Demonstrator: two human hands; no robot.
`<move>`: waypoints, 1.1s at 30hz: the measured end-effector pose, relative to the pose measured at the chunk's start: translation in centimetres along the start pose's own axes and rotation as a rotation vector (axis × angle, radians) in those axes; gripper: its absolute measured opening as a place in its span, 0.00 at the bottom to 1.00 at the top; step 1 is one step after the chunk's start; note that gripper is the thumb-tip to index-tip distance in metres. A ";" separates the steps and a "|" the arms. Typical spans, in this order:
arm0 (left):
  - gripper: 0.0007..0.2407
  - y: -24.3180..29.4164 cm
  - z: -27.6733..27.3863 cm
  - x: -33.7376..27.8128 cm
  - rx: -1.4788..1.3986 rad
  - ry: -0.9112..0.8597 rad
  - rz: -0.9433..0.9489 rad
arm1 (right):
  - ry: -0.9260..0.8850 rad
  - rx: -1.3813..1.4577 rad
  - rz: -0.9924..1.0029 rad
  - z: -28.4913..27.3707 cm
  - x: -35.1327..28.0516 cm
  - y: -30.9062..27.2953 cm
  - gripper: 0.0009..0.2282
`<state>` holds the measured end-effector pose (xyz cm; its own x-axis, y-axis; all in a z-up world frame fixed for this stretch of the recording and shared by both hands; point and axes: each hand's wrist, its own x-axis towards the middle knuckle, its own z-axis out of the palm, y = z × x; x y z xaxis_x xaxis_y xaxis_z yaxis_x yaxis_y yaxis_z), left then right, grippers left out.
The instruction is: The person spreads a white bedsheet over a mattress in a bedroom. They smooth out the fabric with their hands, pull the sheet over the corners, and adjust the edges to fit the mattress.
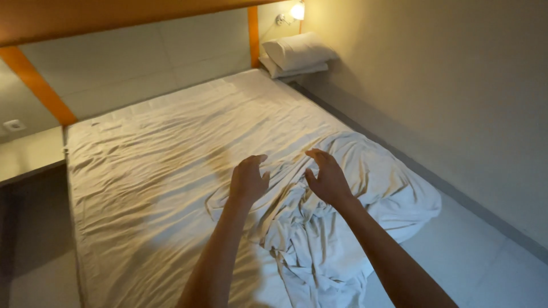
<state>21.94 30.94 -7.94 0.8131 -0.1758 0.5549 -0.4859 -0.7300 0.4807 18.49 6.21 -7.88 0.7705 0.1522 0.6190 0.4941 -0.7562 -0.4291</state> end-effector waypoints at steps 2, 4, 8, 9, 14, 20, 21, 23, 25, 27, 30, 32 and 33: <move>0.18 0.2 1.0 0.1 -0.021 -0.018 -0.006 | 0.000 -0.019 0.029 -0.5 -0.4 0.7 0.20; 0.19 0.6 2.0 0.0 -0.039 -0.037 -0.014 | -0.002 -0.034 0.057 -1.0 -1.1 1.7 0.20; 0.19 1.7 3.6 0.6 -0.078 -0.059 0.009 | 0.041 -0.083 0.045 -2.1 -1.8 4.5 0.19; 0.19 2.0 4.1 0.6 -0.073 -0.067 0.023 | 0.043 -0.100 0.059 -2.3 -2.0 5.1 0.20; 0.20 3.6 5.1 1.2 -0.065 -0.130 -0.008 | 0.064 -0.107 0.119 -4.7 -2.4 7.0 0.20; 0.20 4.1 8.3 0.5 -0.126 -0.091 0.069 | 0.088 -0.149 0.178 -7.2 -4.6 9.5 0.19; 0.20 4.3 8.7 0.5 -0.112 -0.081 0.083 | 0.105 -0.166 0.150 -7.4 -5.0 9.8 0.19; 0.21 5.3 8.8 0.5 -0.126 -0.110 0.071 | 0.109 -0.153 0.198 -8.2 -5.5 9.7 0.19; 0.22 5.9 9.2 0.5 -0.139 -0.135 0.060 | 0.113 -0.141 0.241 -8.9 -6.0 9.7 0.19; 0.21 6.2 9.9 0.3 -0.177 -0.138 0.106 | 0.121 -0.180 0.286 -9.7 -6.5 9.7 0.19; 0.21 7.0 9.5 0.5 -0.171 -0.161 0.106 | 0.125 -0.179 0.326 -10.9 -7.2 8.7 0.19; 0.21 7.1 9.5 0.2 -0.200 -0.164 0.130 | 0.133 -0.199 0.337 -11.0 -8.1 8.3 0.18; 0.21 7.0 9.4 0.2 -0.219 -0.159 0.147 | 0.138 -0.210 0.337 -11.0 -8.4 8.1 0.18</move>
<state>21.71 19.55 -10.84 0.7604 -0.3828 0.5246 -0.6456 -0.5326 0.5472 11.58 -8.20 -9.29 0.8065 -0.2020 0.5556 0.1197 -0.8646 -0.4880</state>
